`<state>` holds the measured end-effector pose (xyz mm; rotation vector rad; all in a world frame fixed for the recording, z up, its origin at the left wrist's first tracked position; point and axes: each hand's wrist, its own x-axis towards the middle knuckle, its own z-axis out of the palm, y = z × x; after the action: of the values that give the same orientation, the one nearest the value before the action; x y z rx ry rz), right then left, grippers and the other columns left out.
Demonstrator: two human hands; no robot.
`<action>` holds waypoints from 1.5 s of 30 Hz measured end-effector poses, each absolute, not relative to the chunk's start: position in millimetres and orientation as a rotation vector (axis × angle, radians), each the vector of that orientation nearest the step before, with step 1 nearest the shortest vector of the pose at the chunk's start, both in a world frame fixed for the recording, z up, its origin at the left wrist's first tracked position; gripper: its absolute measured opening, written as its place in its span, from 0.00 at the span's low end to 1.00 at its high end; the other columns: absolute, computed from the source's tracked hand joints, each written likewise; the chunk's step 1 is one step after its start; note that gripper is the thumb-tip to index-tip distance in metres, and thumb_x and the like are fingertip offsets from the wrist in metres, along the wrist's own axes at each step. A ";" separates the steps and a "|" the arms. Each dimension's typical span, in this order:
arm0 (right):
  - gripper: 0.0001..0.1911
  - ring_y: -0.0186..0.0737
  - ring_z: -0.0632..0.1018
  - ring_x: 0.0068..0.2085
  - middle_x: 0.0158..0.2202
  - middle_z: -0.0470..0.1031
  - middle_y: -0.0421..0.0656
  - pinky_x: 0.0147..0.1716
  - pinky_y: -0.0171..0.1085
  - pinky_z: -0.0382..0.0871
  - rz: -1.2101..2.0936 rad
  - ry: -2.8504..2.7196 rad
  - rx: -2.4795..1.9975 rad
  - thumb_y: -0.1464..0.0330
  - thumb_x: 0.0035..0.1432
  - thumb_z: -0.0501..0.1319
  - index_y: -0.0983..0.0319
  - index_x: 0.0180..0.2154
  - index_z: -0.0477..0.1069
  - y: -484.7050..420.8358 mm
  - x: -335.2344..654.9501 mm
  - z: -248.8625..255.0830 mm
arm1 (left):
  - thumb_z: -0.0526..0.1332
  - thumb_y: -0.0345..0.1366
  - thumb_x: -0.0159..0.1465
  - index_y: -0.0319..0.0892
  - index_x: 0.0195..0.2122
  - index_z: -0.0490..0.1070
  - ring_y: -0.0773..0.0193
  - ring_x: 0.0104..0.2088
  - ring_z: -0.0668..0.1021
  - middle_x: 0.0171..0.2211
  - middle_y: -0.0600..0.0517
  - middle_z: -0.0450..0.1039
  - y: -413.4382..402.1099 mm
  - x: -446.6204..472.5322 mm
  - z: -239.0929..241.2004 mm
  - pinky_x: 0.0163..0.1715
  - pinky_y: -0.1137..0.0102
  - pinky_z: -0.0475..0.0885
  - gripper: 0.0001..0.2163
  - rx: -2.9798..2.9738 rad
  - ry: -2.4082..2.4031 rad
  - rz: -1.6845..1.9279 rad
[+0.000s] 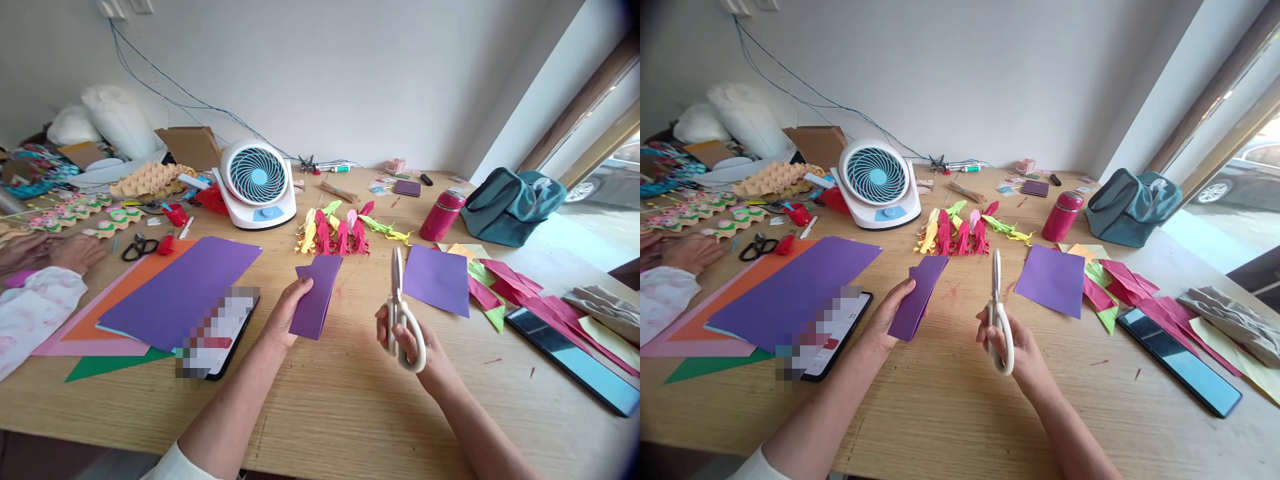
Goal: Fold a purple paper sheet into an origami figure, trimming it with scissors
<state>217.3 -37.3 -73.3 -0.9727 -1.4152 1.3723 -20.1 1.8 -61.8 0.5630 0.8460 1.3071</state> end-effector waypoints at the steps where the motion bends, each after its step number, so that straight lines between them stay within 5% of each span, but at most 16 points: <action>1: 0.23 0.37 0.69 0.31 0.32 0.73 0.43 0.30 0.37 0.63 1.316 -1.365 -0.987 0.49 0.60 0.63 0.61 0.45 0.70 -35.2 219.7 -73.2 | 0.75 0.39 0.50 0.39 0.29 0.77 0.66 0.22 0.77 0.25 0.51 0.78 0.0 -19.7 -61.8 0.24 0.72 0.71 0.12 0.585 0.850 1.246; 8: 0.22 0.42 0.74 0.37 0.44 0.79 0.48 0.38 0.42 0.68 1.164 -1.236 -1.070 0.55 0.56 0.69 0.58 0.46 0.68 -26.3 229.2 -72.8 | 0.69 0.53 0.57 0.38 0.31 0.76 0.70 0.22 0.72 0.25 0.52 0.74 -9.6 -16.8 -67.0 0.23 0.75 0.64 0.20 0.795 0.879 0.822; 15: 0.23 0.43 0.76 0.39 0.43 0.81 0.46 0.37 0.41 0.68 1.328 -1.278 -1.161 0.55 0.53 0.70 0.58 0.45 0.68 -26.6 223.3 -70.8 | 0.59 0.65 0.59 0.38 0.28 0.72 0.72 0.20 0.64 0.22 0.55 0.65 -9.7 -20.1 -63.9 0.21 0.75 0.58 0.29 0.841 0.772 0.521; 20: 0.19 0.44 0.77 0.42 0.41 0.80 0.44 0.41 0.42 0.68 1.413 -1.432 -1.056 0.57 0.55 0.70 0.57 0.44 0.68 -28.3 225.5 -69.1 | 0.56 0.70 0.55 0.37 0.30 0.73 0.71 0.18 0.66 0.22 0.53 0.68 -5.5 -24.4 -66.4 0.19 0.75 0.61 0.34 0.746 0.668 0.358; 25: 0.18 0.42 0.75 0.40 0.43 0.80 0.44 0.38 0.41 0.67 1.348 -1.450 -1.032 0.57 0.57 0.68 0.57 0.45 0.67 -29.3 228.5 -70.1 | 0.53 0.69 0.60 0.37 0.33 0.76 0.66 0.17 0.72 0.22 0.49 0.72 1.4 -29.3 -73.9 0.14 0.74 0.67 0.34 0.663 0.688 0.431; 32: 0.20 0.38 0.74 0.36 0.41 0.78 0.43 0.36 0.39 0.68 1.370 -1.334 -0.949 0.60 0.54 0.71 0.57 0.45 0.67 -31.5 217.8 -76.3 | 0.39 0.52 0.74 0.33 0.34 0.74 0.70 0.16 0.69 0.17 0.51 0.67 7.6 -29.4 -70.2 0.14 0.75 0.73 0.32 0.413 0.544 0.627; 45: 0.19 0.37 0.73 0.38 0.39 0.73 0.38 0.38 0.37 0.69 1.104 -1.373 -0.997 0.65 0.54 0.71 0.54 0.46 0.69 -38.3 209.3 -80.8 | 0.45 0.46 0.75 0.34 0.38 0.74 0.67 0.20 0.76 0.22 0.48 0.73 2.2 -17.3 -76.7 0.18 0.73 0.78 0.24 0.308 0.450 0.598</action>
<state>209.3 -38.3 -80.8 -0.9973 -1.3730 1.1037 -17.3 2.2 -76.7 0.3076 0.4495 0.5981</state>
